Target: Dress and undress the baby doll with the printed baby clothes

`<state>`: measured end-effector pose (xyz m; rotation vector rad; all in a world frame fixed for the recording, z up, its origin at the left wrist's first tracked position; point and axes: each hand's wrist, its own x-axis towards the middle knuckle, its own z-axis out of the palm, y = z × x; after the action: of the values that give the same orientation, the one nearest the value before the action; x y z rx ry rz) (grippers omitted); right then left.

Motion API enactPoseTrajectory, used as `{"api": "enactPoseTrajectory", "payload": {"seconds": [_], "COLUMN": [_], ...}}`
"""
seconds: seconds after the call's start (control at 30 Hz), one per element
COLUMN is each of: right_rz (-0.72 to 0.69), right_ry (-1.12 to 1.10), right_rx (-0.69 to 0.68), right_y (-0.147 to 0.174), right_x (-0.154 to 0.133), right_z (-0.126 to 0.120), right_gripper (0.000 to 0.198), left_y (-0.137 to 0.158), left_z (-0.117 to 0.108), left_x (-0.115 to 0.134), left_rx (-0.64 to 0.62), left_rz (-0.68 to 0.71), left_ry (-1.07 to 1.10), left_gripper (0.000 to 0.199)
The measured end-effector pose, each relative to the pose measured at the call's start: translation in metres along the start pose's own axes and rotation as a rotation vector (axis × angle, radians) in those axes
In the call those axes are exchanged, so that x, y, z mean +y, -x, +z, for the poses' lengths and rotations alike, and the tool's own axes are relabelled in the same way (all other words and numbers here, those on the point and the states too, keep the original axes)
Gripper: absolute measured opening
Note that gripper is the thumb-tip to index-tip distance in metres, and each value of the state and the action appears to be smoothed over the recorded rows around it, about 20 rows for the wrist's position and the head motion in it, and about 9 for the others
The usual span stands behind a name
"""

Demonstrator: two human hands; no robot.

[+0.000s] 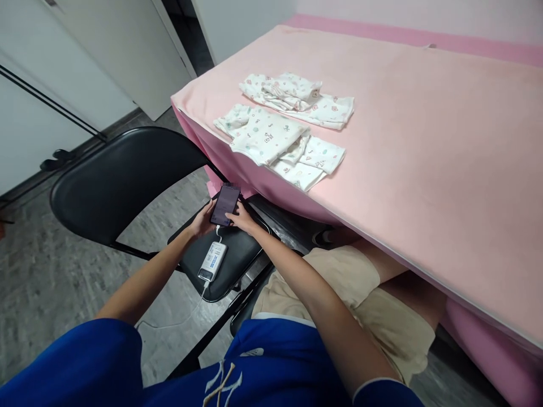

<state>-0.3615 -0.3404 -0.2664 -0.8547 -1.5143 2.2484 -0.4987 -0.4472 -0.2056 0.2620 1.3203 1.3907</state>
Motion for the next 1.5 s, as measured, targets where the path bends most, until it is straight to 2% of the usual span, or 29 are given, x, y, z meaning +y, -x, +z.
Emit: {"api": "enactPoseTrajectory", "payload": {"seconds": [0.43,0.73,0.9,1.1,1.27,1.5], "right_rz": [-0.009,-0.103,-0.168,-0.216,-0.235,-0.271], "right_ry": [-0.014,-0.059,-0.078,-0.067,-0.096,-0.071], "right_rx": [0.011,0.023,0.027,0.088,0.023,-0.021], "right_y": [0.004,-0.002,-0.011,-0.021,-0.022,-0.020], "right_x": [0.004,0.007,0.013,0.020,0.026,0.030], "right_z": [-0.002,0.008,0.008,0.012,0.009,0.003], "right_gripper": [0.085,0.077,0.071,0.068,0.054,0.056], "left_y": [0.000,0.010,0.007,0.006,0.010,0.009], "left_z": [0.003,0.003,0.004,-0.004,-0.014,-0.011], "left_x": [-0.001,-0.002,-0.001,-0.002,-0.007,-0.011], "left_rx": [0.005,0.048,0.010,-0.036,-0.063,-0.103], "left_rz": [0.026,0.110,0.197,0.149,0.090,0.143], "left_ry": [0.006,-0.076,-0.126,0.026,0.067,0.187], "left_gripper": [0.061,0.069,0.074,0.078,0.092,0.078]}}
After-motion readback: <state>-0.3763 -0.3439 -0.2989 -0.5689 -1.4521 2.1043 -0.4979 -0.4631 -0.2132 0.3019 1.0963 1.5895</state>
